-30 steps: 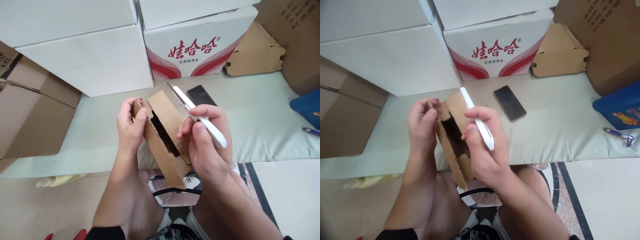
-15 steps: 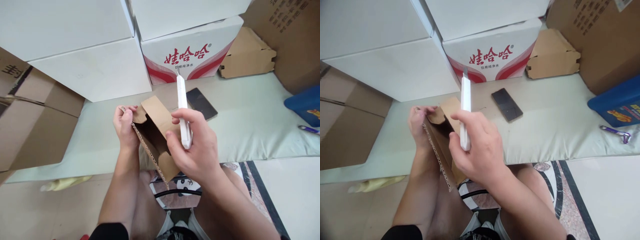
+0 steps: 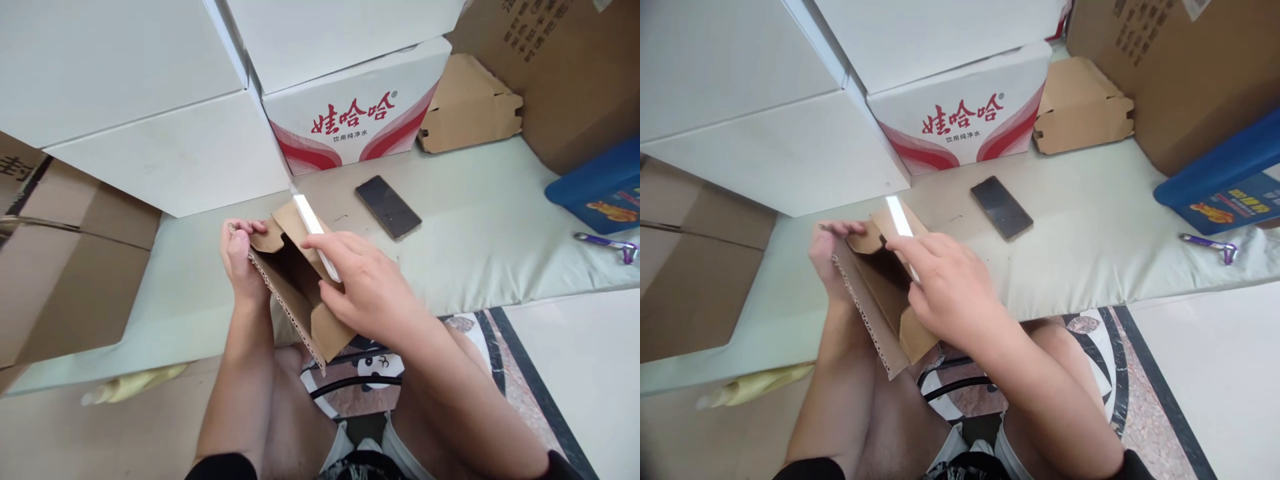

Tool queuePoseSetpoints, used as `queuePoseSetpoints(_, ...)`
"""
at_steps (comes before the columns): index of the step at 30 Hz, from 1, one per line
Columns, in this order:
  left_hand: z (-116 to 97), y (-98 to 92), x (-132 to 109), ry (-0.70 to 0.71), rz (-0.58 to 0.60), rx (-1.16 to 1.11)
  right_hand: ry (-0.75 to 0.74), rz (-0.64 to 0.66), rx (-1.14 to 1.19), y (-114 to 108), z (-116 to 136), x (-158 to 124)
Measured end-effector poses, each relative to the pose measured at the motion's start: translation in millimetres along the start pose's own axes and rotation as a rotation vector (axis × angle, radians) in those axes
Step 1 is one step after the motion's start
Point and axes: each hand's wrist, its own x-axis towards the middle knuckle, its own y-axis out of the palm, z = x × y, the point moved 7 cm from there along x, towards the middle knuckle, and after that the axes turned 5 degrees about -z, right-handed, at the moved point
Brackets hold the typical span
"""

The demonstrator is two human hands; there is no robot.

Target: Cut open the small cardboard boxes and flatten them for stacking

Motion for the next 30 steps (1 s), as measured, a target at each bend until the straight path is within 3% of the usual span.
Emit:
queuePoseSetpoints(7,2,-2.0,1,-0.036,0.002,-0.056,0.100,-0.158,0.108,-31,-5,-3)
queuePoseSetpoints(10,1,-2.4,1,-0.023,0.011,-0.052,0.118,-0.265,0.256,-45,-17,-2)
queuePoseSetpoints(13,0,-5.3,2,-0.020,0.000,-0.058,0.166,-0.440,0.383,-50,-51,0)
queuePoseSetpoints(16,0,-7.9,3,-0.024,-0.013,-0.071,0.245,-0.541,0.299,-40,-95,1)
queuePoseSetpoints(20,1,-8.9,4,-0.035,-0.029,-0.073,0.220,-0.312,0.059,-14,-123,6)
queuePoseSetpoints(30,2,-8.2,3,-0.069,-0.034,-0.054,0.427,0.180,-0.420,28,-135,1)
